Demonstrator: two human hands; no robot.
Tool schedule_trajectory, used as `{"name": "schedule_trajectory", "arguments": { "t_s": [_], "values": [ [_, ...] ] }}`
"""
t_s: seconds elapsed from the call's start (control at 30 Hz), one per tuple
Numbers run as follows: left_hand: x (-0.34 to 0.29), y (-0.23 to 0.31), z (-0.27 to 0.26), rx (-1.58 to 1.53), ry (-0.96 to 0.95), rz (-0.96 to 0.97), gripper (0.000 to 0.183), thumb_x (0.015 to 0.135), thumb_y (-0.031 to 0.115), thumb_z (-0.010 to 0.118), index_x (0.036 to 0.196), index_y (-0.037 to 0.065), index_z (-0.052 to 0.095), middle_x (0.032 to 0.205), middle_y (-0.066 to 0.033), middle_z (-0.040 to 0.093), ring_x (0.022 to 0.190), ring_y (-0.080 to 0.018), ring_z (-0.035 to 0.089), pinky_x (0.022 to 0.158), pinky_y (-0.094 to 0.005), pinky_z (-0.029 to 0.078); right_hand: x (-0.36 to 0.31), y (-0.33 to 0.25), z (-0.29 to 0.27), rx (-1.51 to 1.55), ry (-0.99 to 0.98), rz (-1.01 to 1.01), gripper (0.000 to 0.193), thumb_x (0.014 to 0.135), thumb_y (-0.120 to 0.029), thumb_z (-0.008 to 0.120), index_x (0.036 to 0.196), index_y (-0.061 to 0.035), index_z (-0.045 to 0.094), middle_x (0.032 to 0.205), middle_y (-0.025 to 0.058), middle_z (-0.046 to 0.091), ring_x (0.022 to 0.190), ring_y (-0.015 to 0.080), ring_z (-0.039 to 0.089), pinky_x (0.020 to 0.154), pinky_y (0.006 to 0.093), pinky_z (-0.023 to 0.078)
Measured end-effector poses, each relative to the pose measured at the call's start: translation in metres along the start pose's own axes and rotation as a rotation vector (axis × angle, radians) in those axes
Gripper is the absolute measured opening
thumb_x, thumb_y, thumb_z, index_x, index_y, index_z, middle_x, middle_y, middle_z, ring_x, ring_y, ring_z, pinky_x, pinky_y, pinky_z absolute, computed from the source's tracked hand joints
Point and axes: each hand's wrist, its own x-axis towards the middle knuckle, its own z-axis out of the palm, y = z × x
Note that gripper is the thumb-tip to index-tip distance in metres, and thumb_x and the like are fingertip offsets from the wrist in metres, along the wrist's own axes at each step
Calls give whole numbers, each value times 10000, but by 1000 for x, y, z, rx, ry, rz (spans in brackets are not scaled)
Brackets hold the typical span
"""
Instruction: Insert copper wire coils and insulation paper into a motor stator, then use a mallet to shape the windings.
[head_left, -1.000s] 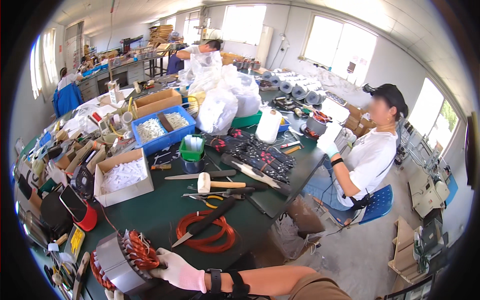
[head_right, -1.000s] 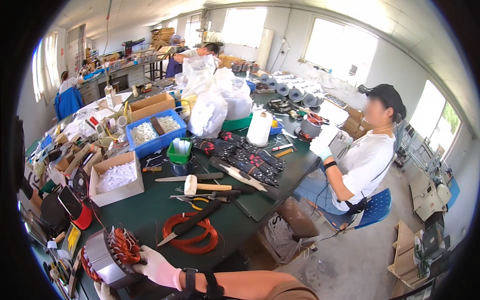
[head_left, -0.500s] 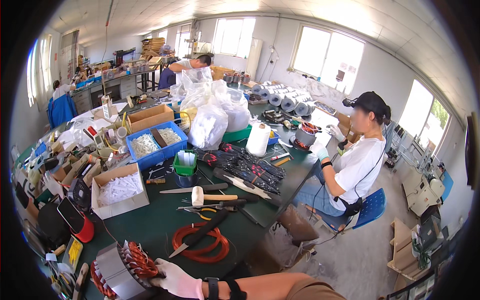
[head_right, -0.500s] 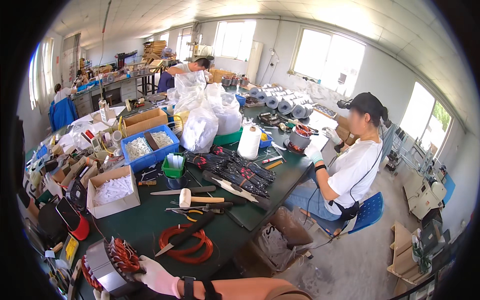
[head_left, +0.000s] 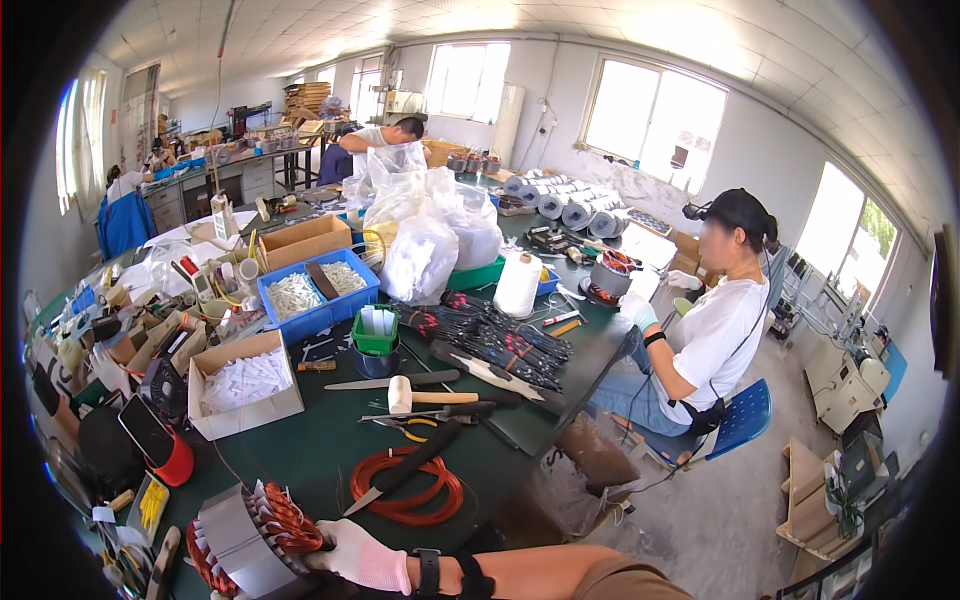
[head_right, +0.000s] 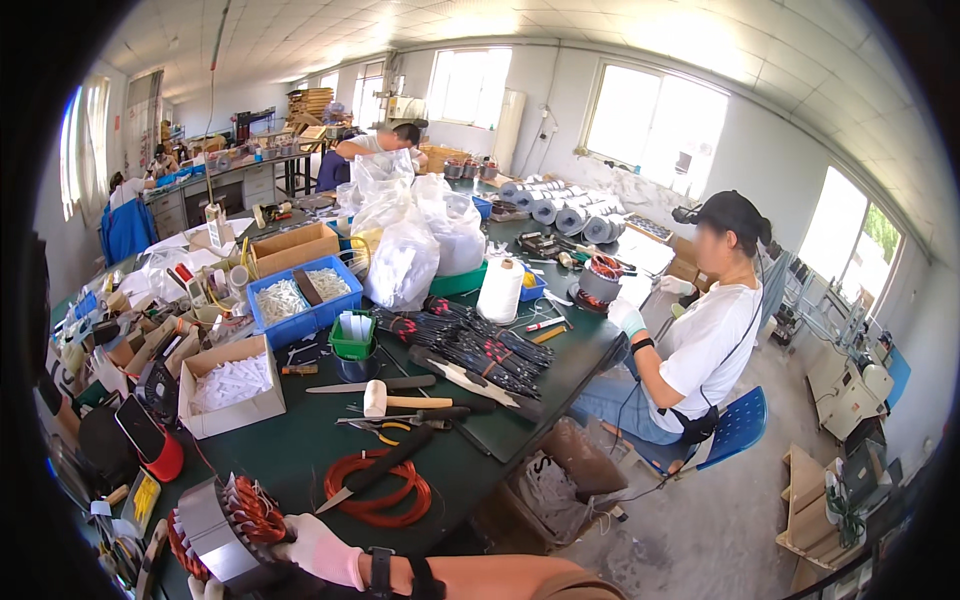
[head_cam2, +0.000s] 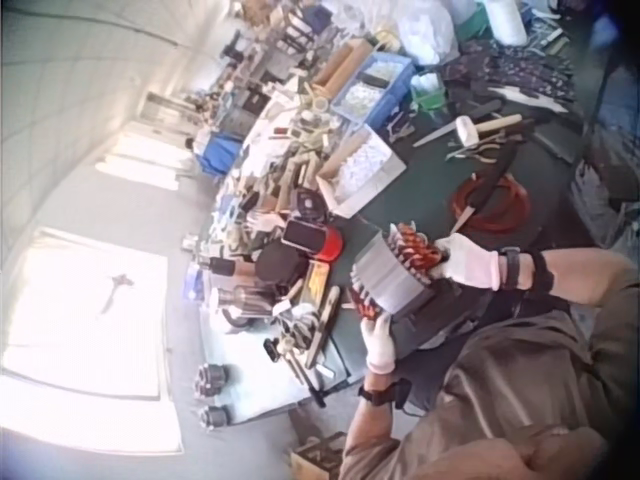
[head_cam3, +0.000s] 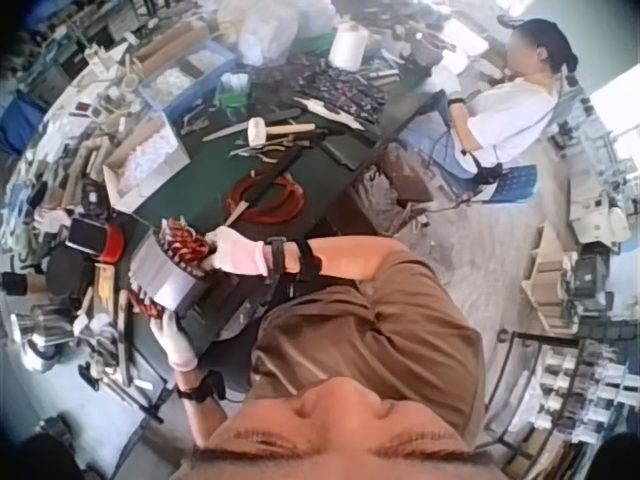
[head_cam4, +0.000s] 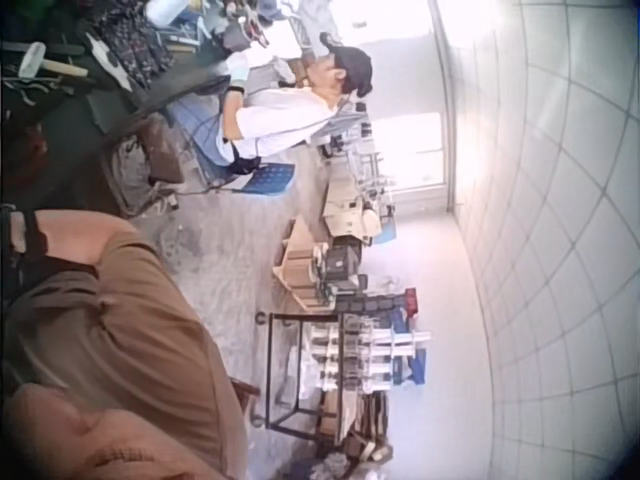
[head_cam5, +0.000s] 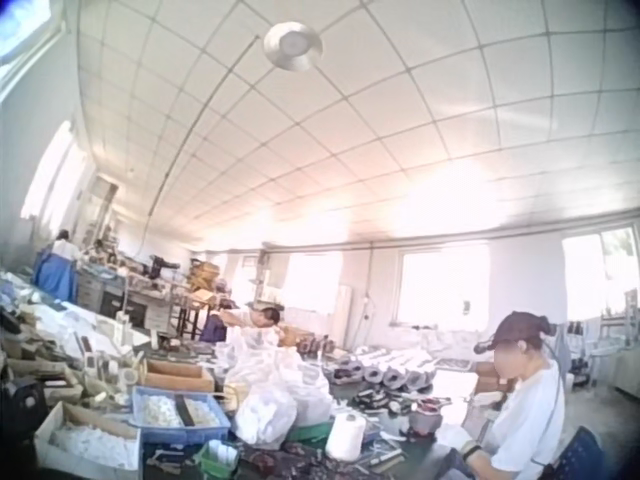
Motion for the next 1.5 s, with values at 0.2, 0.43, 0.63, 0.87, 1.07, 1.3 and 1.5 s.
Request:
{"name": "schedule_trajectory", "arguments": {
  "t_s": [0.2,0.43,0.63,0.87,1.07,1.3,1.5],
  "values": [
    [16,-4,-15,50,-145,-88,305,960,26,595,1258,-41,593,1206,-77,642,1041,-161,588,887,-327,469,14,27,-21,32,-31,-20,321,913,-35,699,1224,42,680,1062,46,745,912,113,663,867,282,520],
    [8,-7,-6,-39,-106,148,326,948,46,617,1269,-9,616,1225,-85,674,1133,-196,638,1009,-351,479,16,17,1,-188,-82,-115,318,932,-144,694,1195,34,694,983,68,759,945,111,644,885,306,514],
    [8,-18,7,-144,-146,41,293,968,29,562,1246,-19,643,1156,-52,679,1029,-129,628,905,-298,502,-4,1,-11,-234,63,35,256,915,-92,683,1141,24,717,984,29,742,960,87,633,913,316,521],
    [-21,-16,11,-68,73,140,313,954,34,576,1254,-18,646,1004,-61,620,886,-153,570,841,-316,487,-3,3,4,-147,107,116,171,911,-52,686,1067,18,693,669,-19,589,503,59,481,484,239,369],
    [-18,-27,19,638,135,661,421,763,-22,696,1184,-30,681,1103,-221,691,924,-411,663,816,-459,533,-7,61,19,-666,380,-777,187,875,2,673,1061,-13,689,916,152,718,761,329,718,702,363,562],
    [13,-16,-1,351,49,375,371,1021,8,498,1383,-46,562,1445,-133,581,1348,-251,560,1138,-335,400,9,39,-18,-664,302,-724,120,911,-108,684,1002,-29,681,854,182,686,781,385,685,668,438,536],
    [94,-48,-12,467,-58,517,402,1089,114,364,1467,14,455,1283,-66,616,1144,-133,632,978,-243,527,69,60,-18,-567,268,-503,296,1030,-240,582,1204,-5,532,896,267,689,891,478,666,748,535,524]
  ]
}}
